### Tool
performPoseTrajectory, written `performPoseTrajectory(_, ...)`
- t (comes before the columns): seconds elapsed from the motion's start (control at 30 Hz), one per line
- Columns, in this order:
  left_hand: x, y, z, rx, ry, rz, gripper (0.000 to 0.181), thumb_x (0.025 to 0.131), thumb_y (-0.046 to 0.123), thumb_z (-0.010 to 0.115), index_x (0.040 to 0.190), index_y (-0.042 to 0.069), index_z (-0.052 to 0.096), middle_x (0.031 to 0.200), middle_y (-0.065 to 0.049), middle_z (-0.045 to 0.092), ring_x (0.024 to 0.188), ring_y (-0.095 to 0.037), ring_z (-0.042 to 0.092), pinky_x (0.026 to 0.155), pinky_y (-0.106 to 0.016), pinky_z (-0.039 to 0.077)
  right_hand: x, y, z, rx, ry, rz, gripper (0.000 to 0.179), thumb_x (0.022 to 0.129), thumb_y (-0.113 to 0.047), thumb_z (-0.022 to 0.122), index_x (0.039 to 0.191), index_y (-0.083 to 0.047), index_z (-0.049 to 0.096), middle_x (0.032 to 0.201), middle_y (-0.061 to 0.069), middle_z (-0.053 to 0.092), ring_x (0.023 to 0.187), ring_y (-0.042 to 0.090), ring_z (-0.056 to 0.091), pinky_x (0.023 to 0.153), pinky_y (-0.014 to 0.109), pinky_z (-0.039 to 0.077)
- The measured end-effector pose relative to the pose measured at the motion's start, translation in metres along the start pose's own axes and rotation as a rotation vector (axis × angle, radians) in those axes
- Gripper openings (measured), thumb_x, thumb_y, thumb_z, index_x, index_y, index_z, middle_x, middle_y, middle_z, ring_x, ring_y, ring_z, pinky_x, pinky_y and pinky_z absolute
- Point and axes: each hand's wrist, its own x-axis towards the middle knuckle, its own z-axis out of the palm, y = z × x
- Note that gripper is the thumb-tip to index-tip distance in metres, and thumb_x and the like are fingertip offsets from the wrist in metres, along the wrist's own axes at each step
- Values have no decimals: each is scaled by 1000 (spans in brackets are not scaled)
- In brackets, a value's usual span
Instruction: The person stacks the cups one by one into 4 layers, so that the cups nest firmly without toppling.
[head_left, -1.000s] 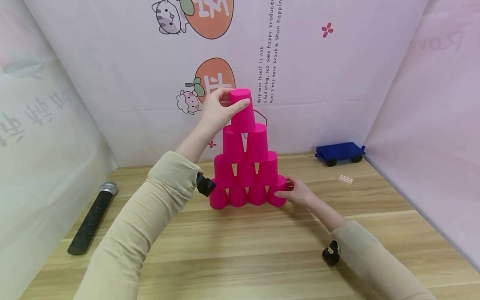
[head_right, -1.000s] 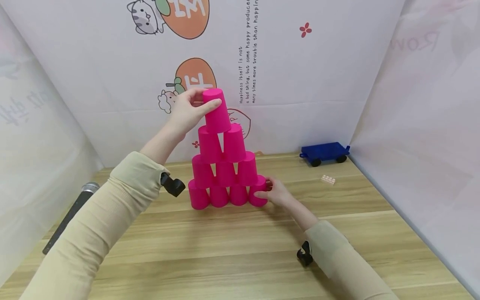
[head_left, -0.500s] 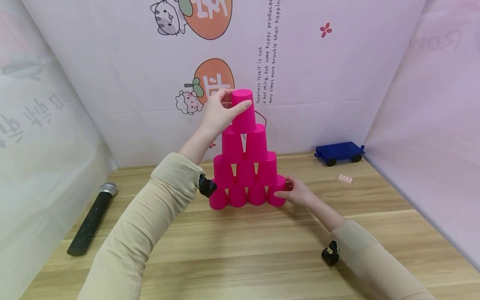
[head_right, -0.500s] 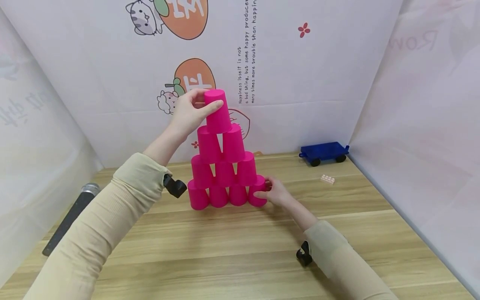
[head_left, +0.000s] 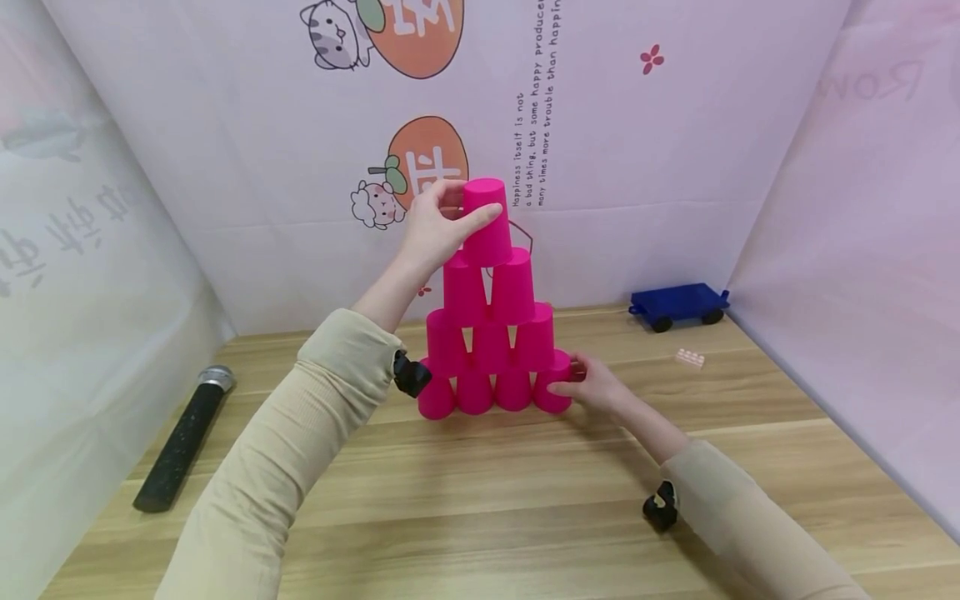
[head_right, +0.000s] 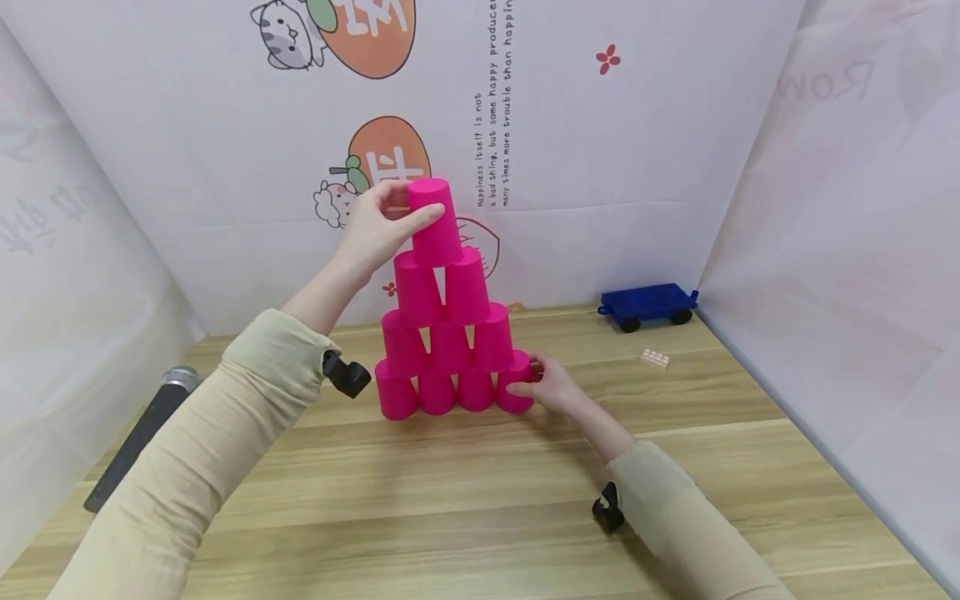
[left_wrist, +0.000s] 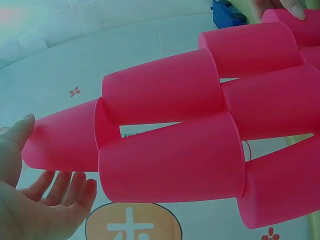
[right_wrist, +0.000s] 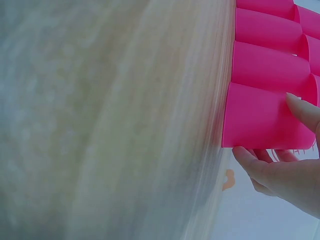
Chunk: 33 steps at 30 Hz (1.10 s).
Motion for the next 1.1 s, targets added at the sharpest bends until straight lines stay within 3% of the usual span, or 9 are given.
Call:
performPoseTrajectory(0.2,-4,-5,-11,-49,20,24,61,82,45,68,133,19,48,129,-1,56,117,-15,54,94,-35,51,0,0,0,-4,7,3,60,86,-19,68,133,5,39,127,27,52,117,38,50,94,41,49)
performPoseTrajectory(0.47,-22,-23,-28,-127,9,46,51,92,39,57,133,12,47,132,-6,54,121,-20,51,102,-37,45,-2,0,-1,-14,9,-3,61,86,-20,68,134,5,39,126,27,52,116,38,50,94,43,49)
performPoseTrajectory(0.67,-43,-53,-37,-131,15,60,45,96,29,52,133,4,45,133,-13,51,124,-23,49,108,-36,39,0,2,0,-11,6,-5,60,86,-18,68,134,5,39,126,27,52,115,38,51,93,42,50)
performPoseTrajectory(0.9,-63,-94,-44,-66,11,2,47,97,30,50,134,2,44,134,-16,51,125,-28,49,109,-39,39,2,3,1,-19,15,-10,59,85,-17,68,132,5,41,124,26,54,114,37,52,92,41,49)
performPoseTrajectory(1.1,-79,-128,-39,-21,8,-41,42,98,22,50,132,-2,47,133,-21,52,125,-32,49,110,-41,38,3,4,1,-18,4,-19,60,85,-16,68,133,5,40,125,27,53,114,37,51,93,42,49)
